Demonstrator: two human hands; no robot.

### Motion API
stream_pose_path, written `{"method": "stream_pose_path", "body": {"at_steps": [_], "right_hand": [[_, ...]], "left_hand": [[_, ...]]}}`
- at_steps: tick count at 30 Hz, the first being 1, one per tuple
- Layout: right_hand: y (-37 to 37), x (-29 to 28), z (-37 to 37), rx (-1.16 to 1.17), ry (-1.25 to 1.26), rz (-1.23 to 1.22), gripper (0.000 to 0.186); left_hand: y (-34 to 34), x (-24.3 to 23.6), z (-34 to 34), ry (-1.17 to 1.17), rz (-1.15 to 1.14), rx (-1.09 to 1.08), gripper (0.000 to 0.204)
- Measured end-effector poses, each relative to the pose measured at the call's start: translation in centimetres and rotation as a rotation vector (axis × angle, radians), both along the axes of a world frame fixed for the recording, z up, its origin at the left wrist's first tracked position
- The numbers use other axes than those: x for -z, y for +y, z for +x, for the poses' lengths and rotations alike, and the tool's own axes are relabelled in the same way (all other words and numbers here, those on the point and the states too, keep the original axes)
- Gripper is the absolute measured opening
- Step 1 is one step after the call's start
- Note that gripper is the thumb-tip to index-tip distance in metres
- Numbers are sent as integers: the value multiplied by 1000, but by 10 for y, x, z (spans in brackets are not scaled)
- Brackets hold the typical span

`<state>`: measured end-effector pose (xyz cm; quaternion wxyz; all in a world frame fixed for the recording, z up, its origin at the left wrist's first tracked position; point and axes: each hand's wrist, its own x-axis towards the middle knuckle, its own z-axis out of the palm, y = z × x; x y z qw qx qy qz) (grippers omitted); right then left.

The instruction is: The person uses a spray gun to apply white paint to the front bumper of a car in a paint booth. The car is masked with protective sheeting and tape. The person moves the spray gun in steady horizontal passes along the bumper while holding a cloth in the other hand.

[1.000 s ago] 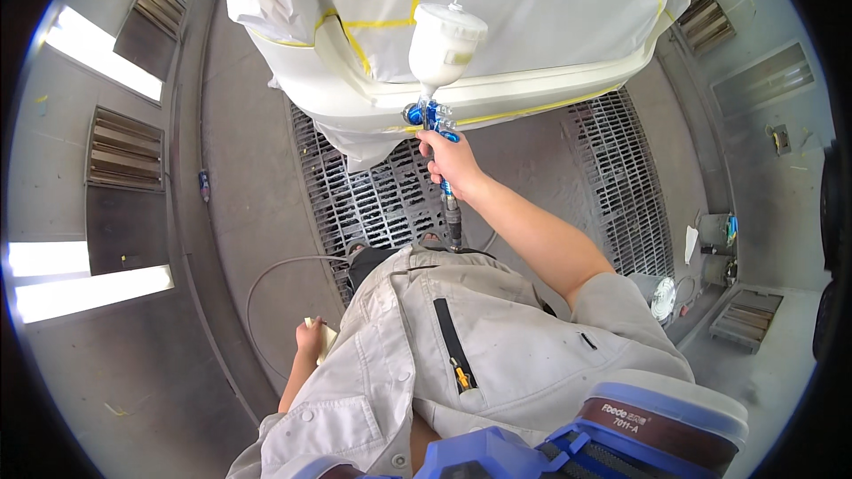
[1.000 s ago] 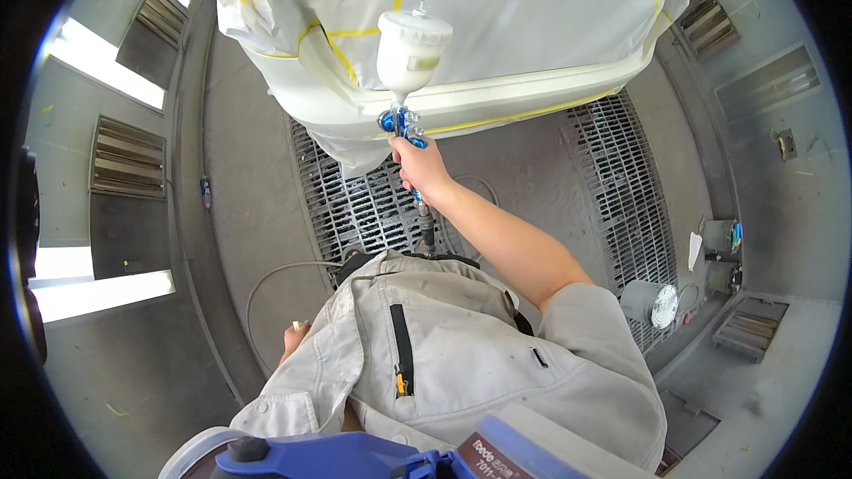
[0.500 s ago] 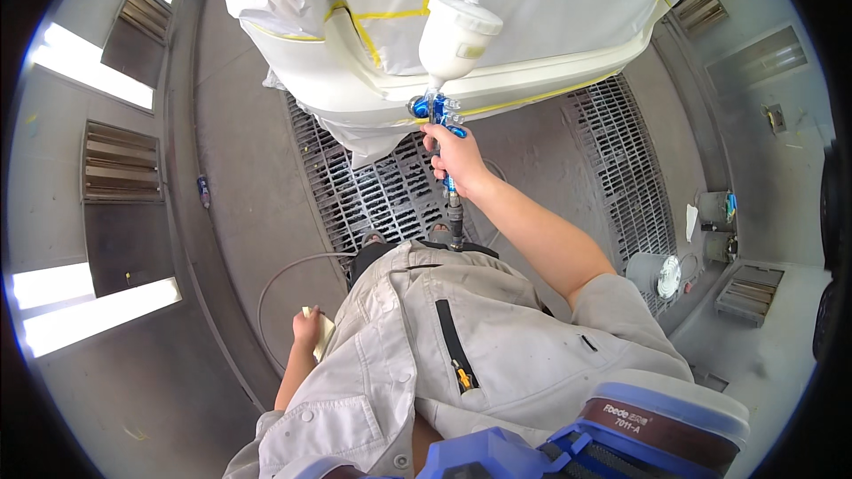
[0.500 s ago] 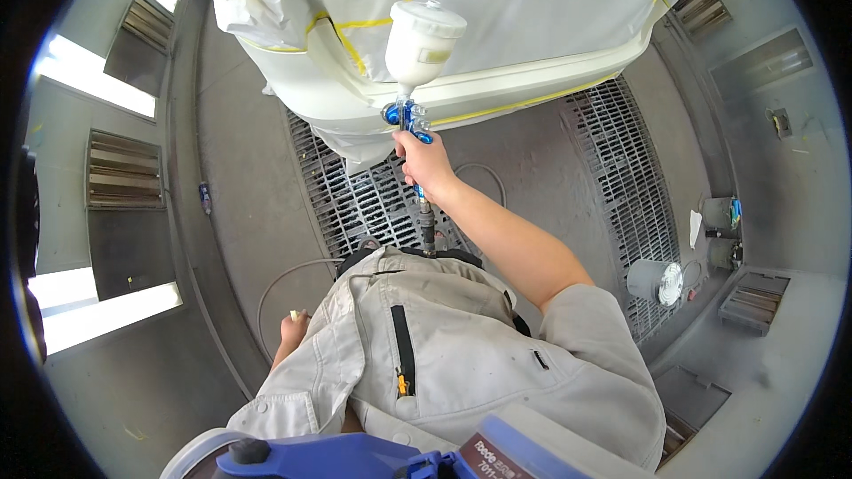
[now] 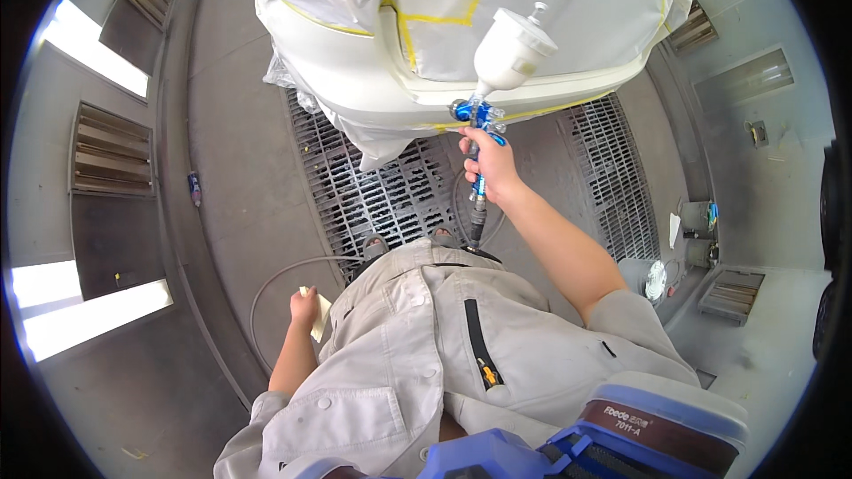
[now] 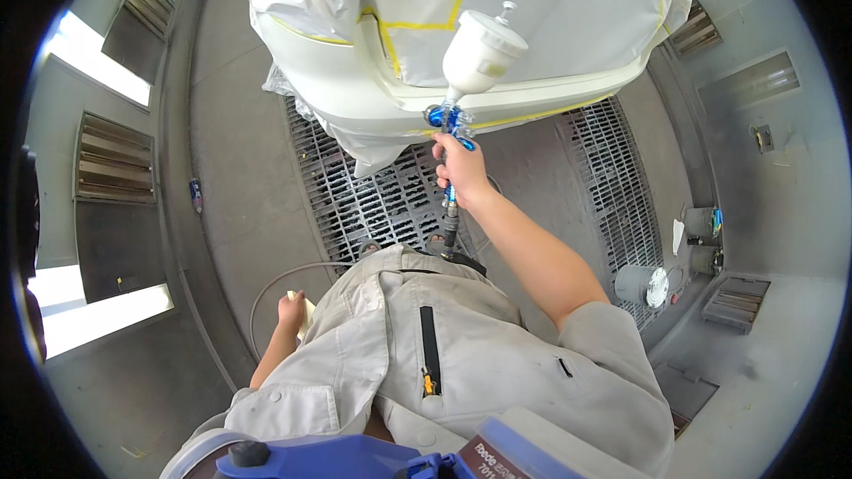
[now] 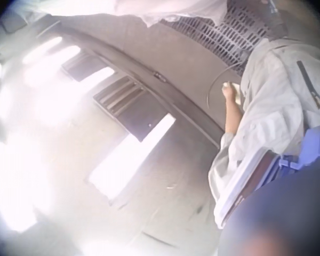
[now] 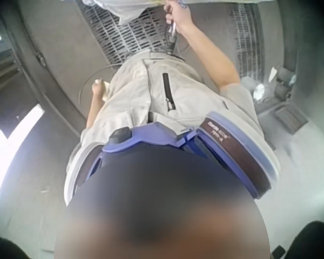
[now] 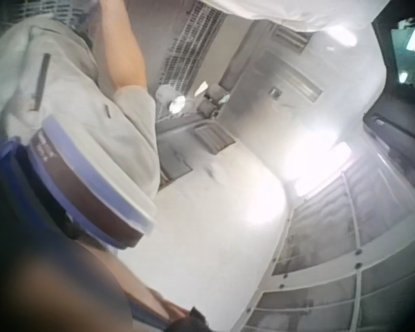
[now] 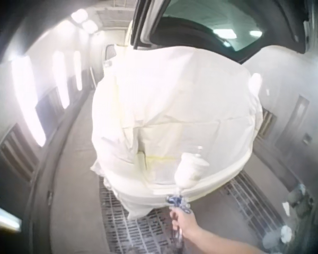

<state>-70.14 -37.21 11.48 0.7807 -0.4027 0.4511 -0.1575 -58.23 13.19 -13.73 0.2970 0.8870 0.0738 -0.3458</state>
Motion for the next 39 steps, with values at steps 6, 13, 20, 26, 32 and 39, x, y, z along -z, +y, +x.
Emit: {"method": "stream_pose_path", "body": {"at_steps": [6, 13, 20, 26, 32, 39], "right_hand": [[22, -21, 6, 25, -51, -10, 27], [48, -28, 13, 134, 49, -120, 20], [63, -23, 8, 117, -104, -96, 45], [70, -15, 5, 96, -178, -94, 66], [73, -16, 2, 113, -281, -33, 71], [74, -13, -10, 155, -324, -18, 71]], "left_hand": [[17, 10, 16, 86, 8, 0, 33], [31, 18, 51, 73, -45, -13, 24], [-60, -30, 100, 203, -363, -50, 24], [-245, -148, 73, 454, -633, 573, 32], [-322, -180, -2, 513, -970, 966, 28], [-319, -180, -16, 904, -984, 695, 26]]}}
